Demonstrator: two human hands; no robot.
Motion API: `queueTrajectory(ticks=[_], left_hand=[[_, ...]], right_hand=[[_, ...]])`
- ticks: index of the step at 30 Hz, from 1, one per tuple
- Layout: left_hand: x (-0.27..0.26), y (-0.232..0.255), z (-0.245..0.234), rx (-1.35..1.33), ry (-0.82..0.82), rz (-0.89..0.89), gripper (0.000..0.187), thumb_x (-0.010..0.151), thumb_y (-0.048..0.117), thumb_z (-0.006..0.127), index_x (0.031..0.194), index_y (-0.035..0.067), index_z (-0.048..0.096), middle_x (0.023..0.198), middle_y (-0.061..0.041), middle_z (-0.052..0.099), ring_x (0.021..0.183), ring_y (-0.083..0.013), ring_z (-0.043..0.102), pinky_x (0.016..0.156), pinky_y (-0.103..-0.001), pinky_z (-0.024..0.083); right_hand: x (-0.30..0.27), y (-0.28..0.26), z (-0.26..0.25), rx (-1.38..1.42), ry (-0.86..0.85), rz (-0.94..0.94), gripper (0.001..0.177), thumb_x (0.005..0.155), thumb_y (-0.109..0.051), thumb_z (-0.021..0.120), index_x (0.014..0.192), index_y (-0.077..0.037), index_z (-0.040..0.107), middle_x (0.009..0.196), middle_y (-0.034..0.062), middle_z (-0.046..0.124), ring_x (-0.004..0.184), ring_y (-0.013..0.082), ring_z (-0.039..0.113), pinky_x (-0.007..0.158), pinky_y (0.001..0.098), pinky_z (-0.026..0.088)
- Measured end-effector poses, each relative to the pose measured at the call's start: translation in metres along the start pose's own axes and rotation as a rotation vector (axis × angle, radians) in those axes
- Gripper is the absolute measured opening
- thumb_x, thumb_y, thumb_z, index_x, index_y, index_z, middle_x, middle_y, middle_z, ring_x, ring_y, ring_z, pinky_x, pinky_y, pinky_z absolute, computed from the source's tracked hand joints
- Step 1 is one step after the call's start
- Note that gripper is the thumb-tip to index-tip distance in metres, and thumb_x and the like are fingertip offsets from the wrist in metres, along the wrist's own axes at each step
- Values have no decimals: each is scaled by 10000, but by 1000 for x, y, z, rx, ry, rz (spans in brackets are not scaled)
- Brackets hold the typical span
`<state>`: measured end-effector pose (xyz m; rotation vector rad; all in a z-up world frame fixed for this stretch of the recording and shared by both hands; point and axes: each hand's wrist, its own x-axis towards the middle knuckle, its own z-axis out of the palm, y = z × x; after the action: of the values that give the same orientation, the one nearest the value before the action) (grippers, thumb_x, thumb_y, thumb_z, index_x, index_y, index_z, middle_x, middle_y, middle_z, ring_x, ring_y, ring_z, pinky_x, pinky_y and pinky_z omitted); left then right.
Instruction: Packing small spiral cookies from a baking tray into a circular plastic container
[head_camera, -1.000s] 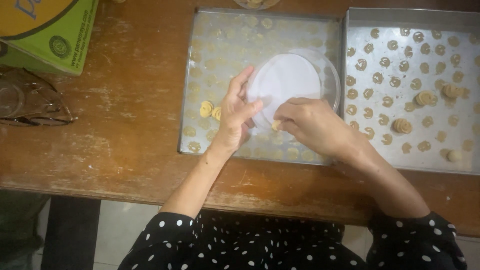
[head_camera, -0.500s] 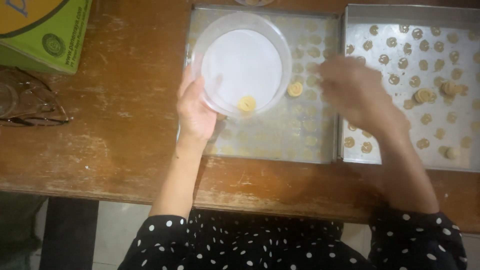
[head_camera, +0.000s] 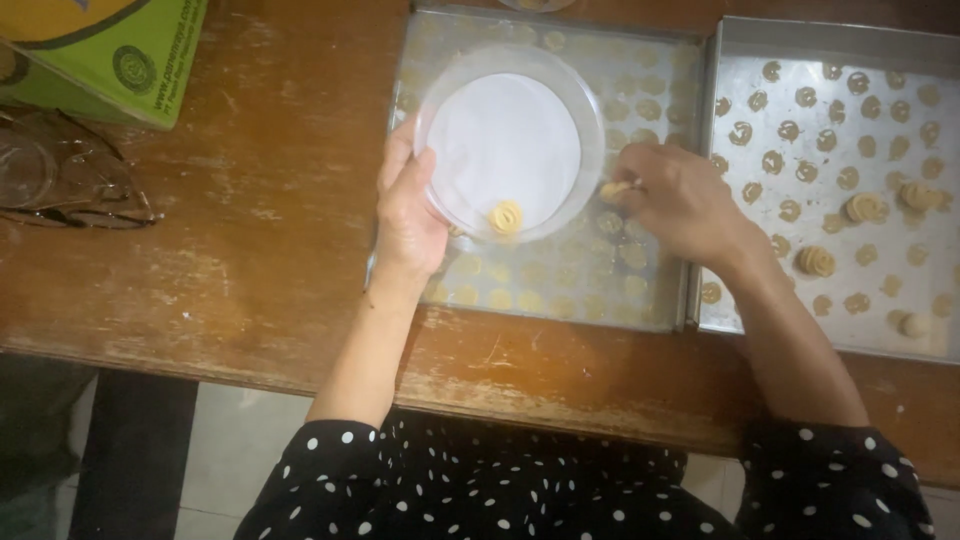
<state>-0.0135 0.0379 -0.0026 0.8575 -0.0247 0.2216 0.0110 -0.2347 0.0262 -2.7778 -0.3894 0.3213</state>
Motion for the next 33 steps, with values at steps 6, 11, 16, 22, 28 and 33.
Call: queueTrajectory(ticks=[6,11,16,22,28,33], left_hand=[[1,-16,-11,-53,-76,-101,561,823,303,808,1294,93,588,1289,-132,606,1184,-302,587,988,-454,531],[-8,-21,4,61,-124,-138,587,818,276,773,1304,35,550,1303,-122,596,1255,-231,553,1074,-368,458],[-10,-41,-2,23,-143,-137,560,862,212,758,1348,26,552,1253,-127,661,1126,-207,660,966,-328,555],[-15,-40,-1,31,-119,-138,553,900,187,745,1396,46,546,1235,-112,678,1081,-181,692,925,-321,615],[-16,-41,1,32,-122,-149,531,899,169,756,1385,63,570,1212,-98,690,1050,-162,692,905,-311,615],[-13,-32,5,7,-107,-159,501,902,192,759,1352,60,585,1177,-96,701,1024,-161,698,892,-311,613]], right_hand=[[-36,-44,-72,155,-10,279,182,1048,-51,500,1081,-40,679,1055,101,685,940,243,633,798,355,522],[-58,-107,-91,219,-197,31,204,1020,-91,593,1113,-103,775,1018,80,812,880,141,799,677,222,690],[-21,-77,-26,277,145,-636,47,940,-34,694,931,3,723,886,167,738,810,324,725,707,375,592],[-8,-83,-7,296,31,-545,51,870,-39,739,897,-58,701,898,130,702,861,372,722,736,458,572],[-1,-83,3,273,-25,-493,120,856,-48,760,950,-36,686,901,168,699,872,408,713,716,519,572],[1,-87,2,275,2,-506,67,865,-38,758,917,-59,721,923,128,706,896,362,723,737,462,583]])
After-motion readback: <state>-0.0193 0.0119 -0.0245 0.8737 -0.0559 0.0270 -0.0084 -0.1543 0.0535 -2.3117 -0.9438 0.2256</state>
